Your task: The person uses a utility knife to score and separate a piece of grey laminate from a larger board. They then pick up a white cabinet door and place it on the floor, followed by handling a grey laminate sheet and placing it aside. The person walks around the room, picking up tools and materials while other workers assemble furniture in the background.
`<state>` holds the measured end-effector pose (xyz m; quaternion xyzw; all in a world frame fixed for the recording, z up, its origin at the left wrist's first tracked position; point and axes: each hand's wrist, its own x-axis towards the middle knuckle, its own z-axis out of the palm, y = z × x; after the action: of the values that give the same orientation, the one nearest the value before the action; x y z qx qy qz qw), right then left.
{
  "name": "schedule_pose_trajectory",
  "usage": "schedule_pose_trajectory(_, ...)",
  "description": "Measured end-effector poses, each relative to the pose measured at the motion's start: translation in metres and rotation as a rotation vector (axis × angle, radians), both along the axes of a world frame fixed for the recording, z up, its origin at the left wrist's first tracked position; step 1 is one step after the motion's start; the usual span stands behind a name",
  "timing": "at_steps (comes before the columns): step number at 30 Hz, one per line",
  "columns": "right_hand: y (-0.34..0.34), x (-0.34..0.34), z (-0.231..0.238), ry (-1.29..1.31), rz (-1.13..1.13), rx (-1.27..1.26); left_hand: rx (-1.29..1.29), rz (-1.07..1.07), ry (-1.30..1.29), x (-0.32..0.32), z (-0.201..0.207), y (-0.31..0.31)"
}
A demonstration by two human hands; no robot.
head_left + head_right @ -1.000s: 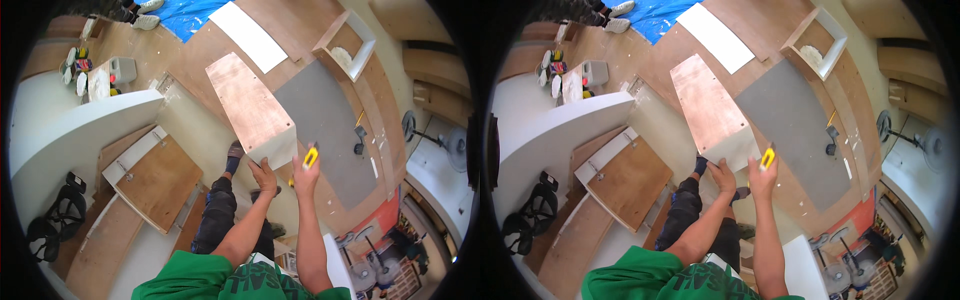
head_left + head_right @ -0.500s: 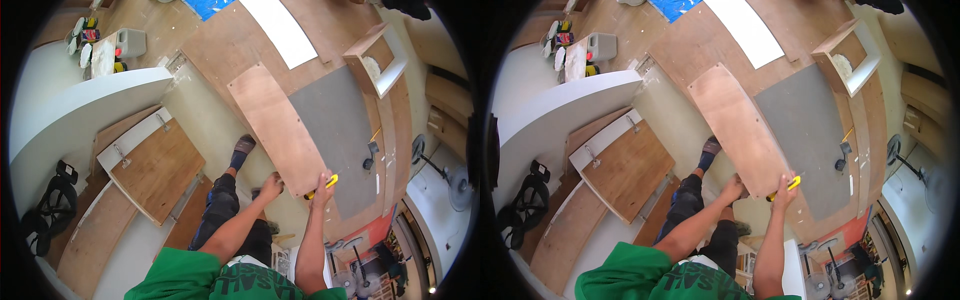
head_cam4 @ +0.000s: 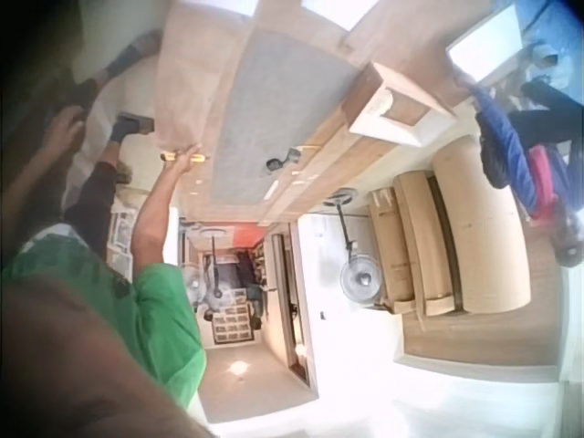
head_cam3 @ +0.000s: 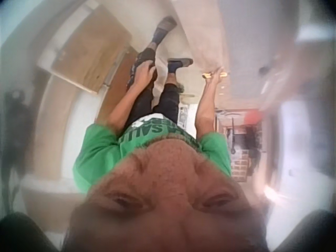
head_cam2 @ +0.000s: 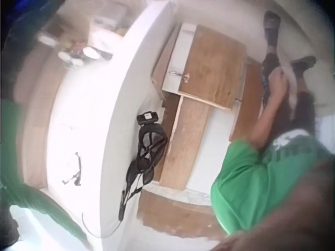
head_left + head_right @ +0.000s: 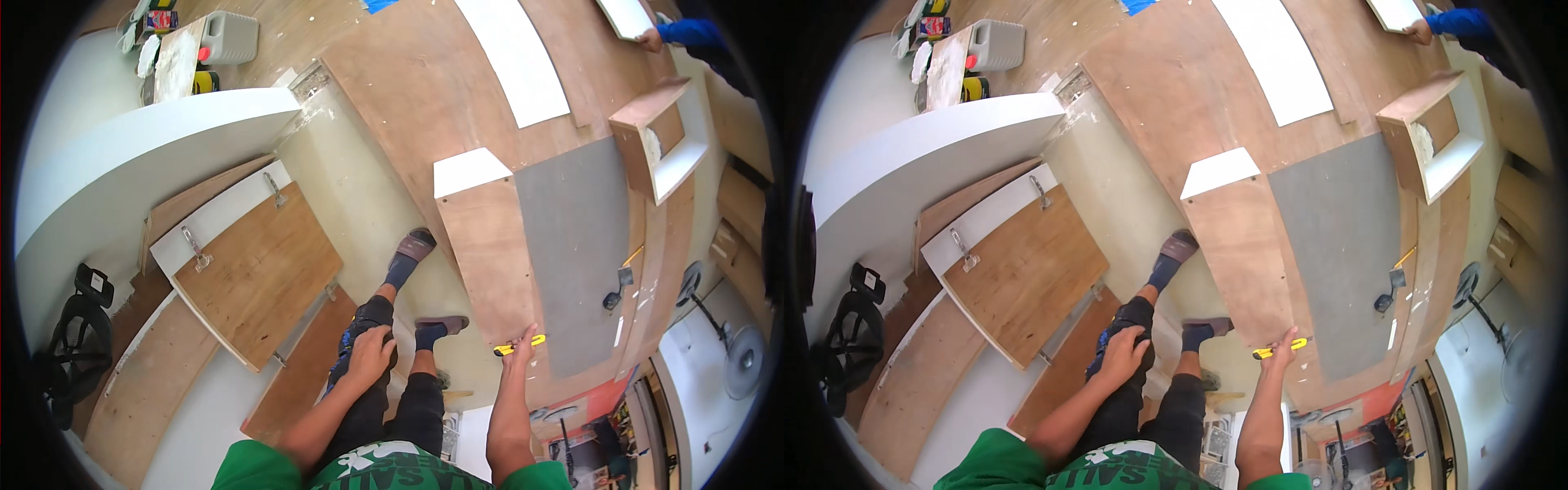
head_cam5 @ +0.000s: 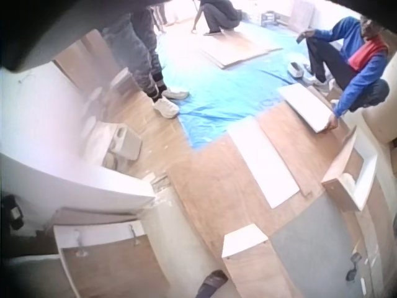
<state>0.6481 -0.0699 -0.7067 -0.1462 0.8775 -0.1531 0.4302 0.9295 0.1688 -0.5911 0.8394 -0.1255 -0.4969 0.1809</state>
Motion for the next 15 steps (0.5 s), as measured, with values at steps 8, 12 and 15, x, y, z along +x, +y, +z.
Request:
schedule_pose_trajectory(8, -0.003, 0.004, 0.001, 0.045, -0.017, 0.065, 0.067, -0.101, -0.022, 0.005, -0.004, -0.004)
schedule_pose_trajectory(12, -0.003, -0.003, 0.0, -0.015, -0.02, 0.082, 0.072, -0.063, -0.054, 0.005, -0.008, 0.0)
schedule_pose_trajectory(15, -0.006, -0.005, 0.001, -0.058, -0.022, 0.086, 0.067, -0.017, -0.031, 0.009, -0.011, 0.002)
